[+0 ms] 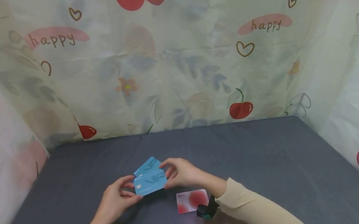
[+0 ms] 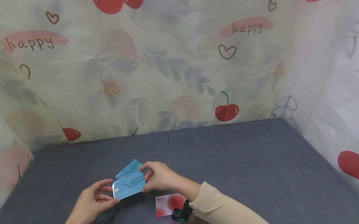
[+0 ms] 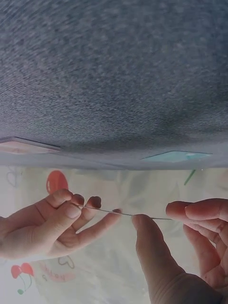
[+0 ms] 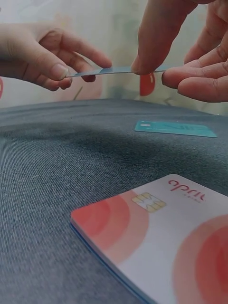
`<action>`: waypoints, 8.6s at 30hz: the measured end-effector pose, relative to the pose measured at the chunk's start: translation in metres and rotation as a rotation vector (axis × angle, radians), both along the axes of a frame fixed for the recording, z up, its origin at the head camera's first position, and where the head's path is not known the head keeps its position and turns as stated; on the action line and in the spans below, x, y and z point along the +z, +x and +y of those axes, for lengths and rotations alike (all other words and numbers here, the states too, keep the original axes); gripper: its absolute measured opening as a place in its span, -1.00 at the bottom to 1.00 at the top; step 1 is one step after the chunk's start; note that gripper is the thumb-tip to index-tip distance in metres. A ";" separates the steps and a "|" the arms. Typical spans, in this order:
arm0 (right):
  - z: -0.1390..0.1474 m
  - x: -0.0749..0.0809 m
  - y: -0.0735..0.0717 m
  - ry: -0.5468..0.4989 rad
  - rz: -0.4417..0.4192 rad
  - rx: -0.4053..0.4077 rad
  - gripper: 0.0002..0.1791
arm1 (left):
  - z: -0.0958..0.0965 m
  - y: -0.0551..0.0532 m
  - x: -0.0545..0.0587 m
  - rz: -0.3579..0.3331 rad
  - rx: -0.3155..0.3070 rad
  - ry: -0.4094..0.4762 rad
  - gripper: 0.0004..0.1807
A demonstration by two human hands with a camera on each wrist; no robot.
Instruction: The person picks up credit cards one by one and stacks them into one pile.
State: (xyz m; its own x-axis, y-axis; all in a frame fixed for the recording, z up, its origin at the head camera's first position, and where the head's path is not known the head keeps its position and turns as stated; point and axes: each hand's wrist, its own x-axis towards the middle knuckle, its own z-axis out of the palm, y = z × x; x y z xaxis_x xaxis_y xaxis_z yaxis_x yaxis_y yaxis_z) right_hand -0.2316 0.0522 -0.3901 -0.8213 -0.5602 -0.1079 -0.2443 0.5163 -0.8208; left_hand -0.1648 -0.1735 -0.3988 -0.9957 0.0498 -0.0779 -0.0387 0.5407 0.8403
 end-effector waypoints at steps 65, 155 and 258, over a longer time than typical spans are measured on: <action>0.055 0.002 0.017 -0.013 0.039 -0.080 -0.40 | 0.047 -0.006 0.002 0.064 -0.029 0.056 -0.35; 0.092 -0.009 0.033 -0.052 0.020 -0.123 -0.38 | 0.077 -0.004 -0.014 0.118 -0.176 0.101 -0.35; 0.104 -0.026 0.044 -0.078 -0.051 -0.063 -0.39 | 0.077 -0.001 -0.022 0.061 -0.338 0.051 -0.39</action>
State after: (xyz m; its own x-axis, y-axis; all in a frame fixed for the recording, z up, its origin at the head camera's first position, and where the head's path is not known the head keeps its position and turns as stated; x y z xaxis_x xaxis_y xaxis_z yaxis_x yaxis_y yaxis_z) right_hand -0.1873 0.1558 -0.4163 -0.8499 -0.5156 -0.1090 -0.1699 0.4638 -0.8695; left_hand -0.1663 -0.0966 -0.4213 -0.9251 0.3796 -0.0074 0.1865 0.4713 0.8620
